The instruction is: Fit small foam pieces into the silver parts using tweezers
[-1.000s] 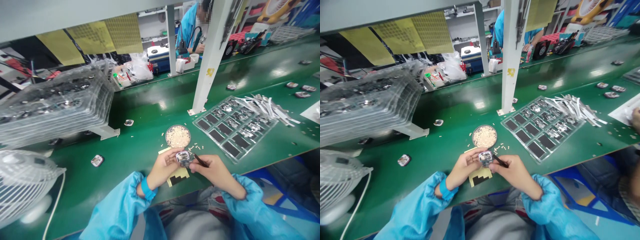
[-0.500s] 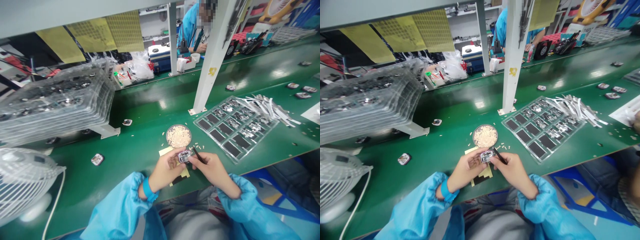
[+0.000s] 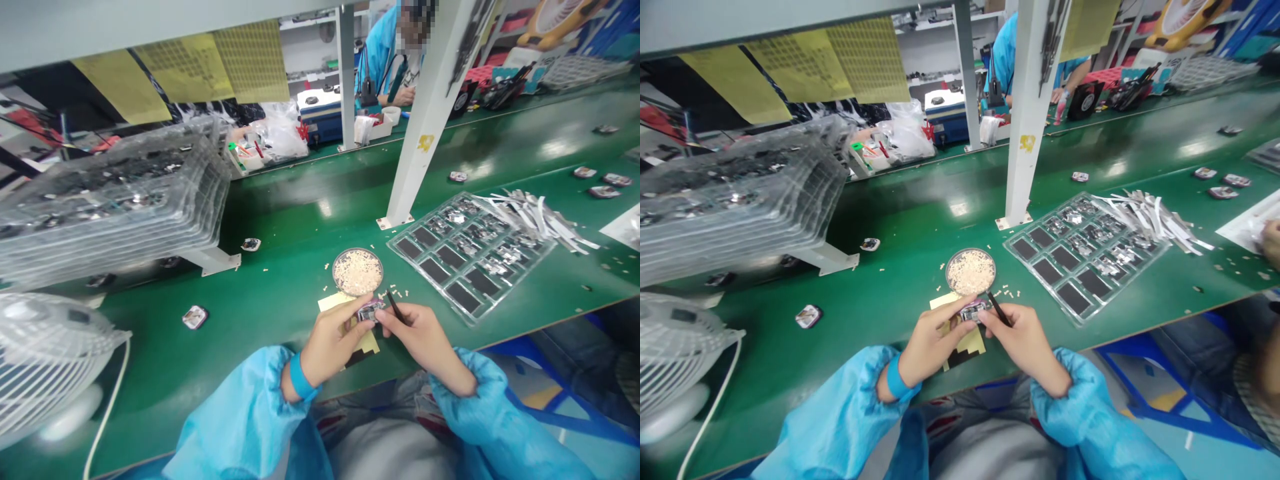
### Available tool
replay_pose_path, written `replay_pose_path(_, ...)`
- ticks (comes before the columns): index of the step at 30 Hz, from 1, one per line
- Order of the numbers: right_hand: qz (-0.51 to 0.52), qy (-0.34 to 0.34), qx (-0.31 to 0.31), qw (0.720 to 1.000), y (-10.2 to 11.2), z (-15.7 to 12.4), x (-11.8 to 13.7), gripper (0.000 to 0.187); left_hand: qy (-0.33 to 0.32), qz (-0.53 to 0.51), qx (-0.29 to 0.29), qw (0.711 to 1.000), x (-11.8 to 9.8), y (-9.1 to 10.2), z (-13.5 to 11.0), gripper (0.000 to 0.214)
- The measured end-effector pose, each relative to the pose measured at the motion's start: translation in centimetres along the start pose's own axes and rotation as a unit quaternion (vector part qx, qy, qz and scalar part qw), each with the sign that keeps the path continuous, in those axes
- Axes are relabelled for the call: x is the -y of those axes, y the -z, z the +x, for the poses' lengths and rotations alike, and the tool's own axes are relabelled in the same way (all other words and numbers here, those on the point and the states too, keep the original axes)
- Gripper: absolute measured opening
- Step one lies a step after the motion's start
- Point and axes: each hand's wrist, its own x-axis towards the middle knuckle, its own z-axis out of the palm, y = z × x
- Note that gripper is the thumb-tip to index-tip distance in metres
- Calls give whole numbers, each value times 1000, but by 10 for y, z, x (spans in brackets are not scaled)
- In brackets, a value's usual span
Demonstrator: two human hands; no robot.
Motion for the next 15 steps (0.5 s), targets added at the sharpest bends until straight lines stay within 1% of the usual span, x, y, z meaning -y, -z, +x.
replay_pose_path(2,-4,10,-43,999,-3,0,-3,37,34,-38,-10,999,-1,-1,0,40)
replay_pose_path(4,-8,22,-93,995,-7,-1,-5,32,82,-117,-11,990,-1,-4,0,44)
replay_pose_path(5,-5,30,-106,994,-8,-1,-6,34,103,-157,-8,982,-1,-5,0,46)
replay_pose_path(7,13,42,-100,994,-11,-1,-6,35,130,-214,-2,968,0,-7,0,49)
replay_pose_path(9,37,46,-83,995,-13,0,-5,31,141,-240,1,960,0,-8,0,49)
replay_pose_path(11,72,47,-66,994,-15,2,-4,31,130,-256,4,958,0,-10,1,44)
replay_pose_path(13,106,51,-47,992,-16,5,-4,34,92,-261,3,961,1,-12,1,36)
replay_pose_path(15,114,50,-33,992,-17,7,-5,32,47,-245,-5,968,2,-14,0,28)
